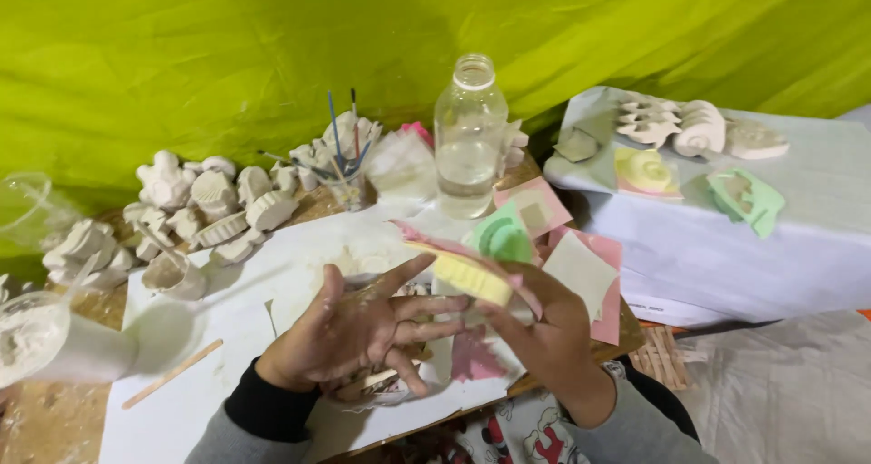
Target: The person is removing plaster figurines from silicone molds and cleaning them using a small wooden stick.
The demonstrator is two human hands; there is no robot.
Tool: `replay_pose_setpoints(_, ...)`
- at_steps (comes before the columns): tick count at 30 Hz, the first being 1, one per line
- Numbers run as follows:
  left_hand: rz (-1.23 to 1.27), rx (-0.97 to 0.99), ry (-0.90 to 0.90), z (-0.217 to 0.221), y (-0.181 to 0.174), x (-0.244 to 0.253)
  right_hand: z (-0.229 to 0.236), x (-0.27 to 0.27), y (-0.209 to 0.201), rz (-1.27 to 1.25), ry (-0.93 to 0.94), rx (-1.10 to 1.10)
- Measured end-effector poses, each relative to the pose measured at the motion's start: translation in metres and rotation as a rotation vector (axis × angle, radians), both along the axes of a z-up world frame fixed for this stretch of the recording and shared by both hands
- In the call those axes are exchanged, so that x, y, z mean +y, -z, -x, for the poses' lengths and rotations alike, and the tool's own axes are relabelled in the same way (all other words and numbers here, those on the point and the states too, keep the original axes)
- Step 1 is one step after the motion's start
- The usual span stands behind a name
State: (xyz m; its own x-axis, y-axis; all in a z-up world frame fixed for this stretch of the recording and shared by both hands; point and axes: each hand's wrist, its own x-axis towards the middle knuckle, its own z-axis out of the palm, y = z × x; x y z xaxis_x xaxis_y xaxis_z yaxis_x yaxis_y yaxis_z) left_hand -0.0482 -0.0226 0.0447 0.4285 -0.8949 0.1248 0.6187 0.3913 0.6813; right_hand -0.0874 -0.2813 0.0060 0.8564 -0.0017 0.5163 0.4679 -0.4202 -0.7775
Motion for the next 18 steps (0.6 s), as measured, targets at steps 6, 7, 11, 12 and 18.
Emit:
replay_pose_setpoints(6, 0.019, -0.105, -0.336, -0.018, -0.005, 0.006, -0.049, -0.112, -0.002, -1.035, 0.288, -0.191)
replay_pose_setpoints(7, 0.018, -0.105, -0.33, -0.021, -0.001, 0.006, -0.051, -0.136, -0.01, -1.036, 0.294, -0.194)
replay_pose_setpoints(11, 0.02, -0.015, -0.523, -0.035, 0.019, 0.014, -0.057, -0.24, 0.005, -1.114, 0.701, -0.349)
replay_pose_setpoints(12, 0.022, -0.013, -0.561, -0.039, 0.025, 0.016, -0.058, -0.269, 0.021, -1.121, 0.775, -0.41)
replay_pose_setpoints(18, -0.017, -0.033, -0.652, -0.04, 0.027, 0.015, -0.07, -0.34, 0.083, -1.192, 0.956, -0.352)
